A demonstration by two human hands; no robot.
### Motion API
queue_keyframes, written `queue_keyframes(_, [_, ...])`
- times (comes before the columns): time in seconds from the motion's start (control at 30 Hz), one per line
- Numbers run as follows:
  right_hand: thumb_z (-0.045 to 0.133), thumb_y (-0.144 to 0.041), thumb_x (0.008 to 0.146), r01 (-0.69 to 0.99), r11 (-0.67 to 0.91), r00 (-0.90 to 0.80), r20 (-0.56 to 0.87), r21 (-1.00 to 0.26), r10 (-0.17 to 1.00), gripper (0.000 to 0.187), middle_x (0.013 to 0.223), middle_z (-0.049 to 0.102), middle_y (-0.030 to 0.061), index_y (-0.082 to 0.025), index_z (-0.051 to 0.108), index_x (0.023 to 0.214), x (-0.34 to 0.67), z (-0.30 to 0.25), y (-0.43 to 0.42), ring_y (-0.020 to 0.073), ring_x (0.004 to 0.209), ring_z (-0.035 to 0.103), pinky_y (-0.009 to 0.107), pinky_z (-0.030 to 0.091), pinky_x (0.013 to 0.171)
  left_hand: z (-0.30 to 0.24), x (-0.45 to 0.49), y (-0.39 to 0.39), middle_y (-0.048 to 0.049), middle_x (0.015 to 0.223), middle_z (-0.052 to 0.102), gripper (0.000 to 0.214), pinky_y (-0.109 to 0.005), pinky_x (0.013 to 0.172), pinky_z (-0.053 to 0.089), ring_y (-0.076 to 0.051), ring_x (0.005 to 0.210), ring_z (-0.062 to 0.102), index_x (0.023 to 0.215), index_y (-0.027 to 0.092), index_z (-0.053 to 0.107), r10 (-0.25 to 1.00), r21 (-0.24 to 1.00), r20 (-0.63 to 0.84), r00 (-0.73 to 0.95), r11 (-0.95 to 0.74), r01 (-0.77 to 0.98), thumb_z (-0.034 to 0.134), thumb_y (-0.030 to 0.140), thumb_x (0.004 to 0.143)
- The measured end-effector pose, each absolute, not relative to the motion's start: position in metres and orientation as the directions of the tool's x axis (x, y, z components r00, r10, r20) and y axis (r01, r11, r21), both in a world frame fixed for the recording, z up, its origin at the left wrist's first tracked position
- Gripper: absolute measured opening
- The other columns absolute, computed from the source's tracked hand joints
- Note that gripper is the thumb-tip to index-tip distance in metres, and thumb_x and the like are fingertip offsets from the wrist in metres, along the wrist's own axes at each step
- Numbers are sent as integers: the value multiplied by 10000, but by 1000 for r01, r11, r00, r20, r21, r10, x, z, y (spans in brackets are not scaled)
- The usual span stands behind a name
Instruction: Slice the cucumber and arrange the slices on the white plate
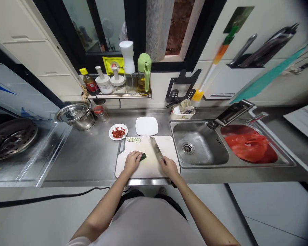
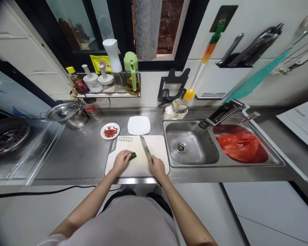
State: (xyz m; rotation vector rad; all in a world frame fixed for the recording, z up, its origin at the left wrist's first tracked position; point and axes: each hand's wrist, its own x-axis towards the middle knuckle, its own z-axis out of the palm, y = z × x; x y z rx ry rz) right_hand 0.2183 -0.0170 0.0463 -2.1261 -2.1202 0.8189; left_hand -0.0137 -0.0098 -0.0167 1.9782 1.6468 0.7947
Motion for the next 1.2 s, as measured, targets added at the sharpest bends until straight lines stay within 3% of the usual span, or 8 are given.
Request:
queue_keyframes(0.23, [355, -287, 921, 938, -10, -144, -416, -347, 898, 315, 970, 688, 74, -182, 549, 1147, 204, 57, -21, 192, 867, 603, 253, 298, 654, -17, -9, -7, -30, 984, 691, 272, -324, 871, 474, -176, 936, 612, 1016, 255, 702, 978, 661, 136, 156, -207, 721, 465, 350, 921])
queue_keyframes(0.53, [290, -268, 941, 943, 43, -202, -463, -331, 863, 302, 927, 672, 93, -161, 549, 1056, 190, 66, -28, 197, 830, 608, 258, 304, 636, -25, -7, -11, -32, 987, 694, 244, -310, 866, 492, -163, 934, 621, 1048, 247, 693, 966, 690, 204, 157, -256, 677, 506, 315, 907])
queue_keyframes(0.77, [290, -252, 939, 945, 63, -219, -475, -322, 853, 308, 955, 658, 116, -154, 539, 1092, 187, 65, -28, 212, 869, 610, 275, 346, 697, -27, -4, -13, -40, 965, 686, 225, -311, 849, 500, -160, 909, 621, 1022, 238, 701, 967, 699, 191, 169, -255, 668, 523, 297, 897])
queue_keyframes(1.2, [310, -229, 924, 945, 84, -231, -465, -315, 855, 284, 938, 667, 115, -160, 551, 1056, 184, 64, -29, 214, 860, 621, 275, 361, 675, -26, -4, -11, -49, 950, 674, 230, -319, 861, 498, -165, 922, 615, 1002, 239, 697, 968, 690, 181, 172, -250, 679, 494, 293, 911])
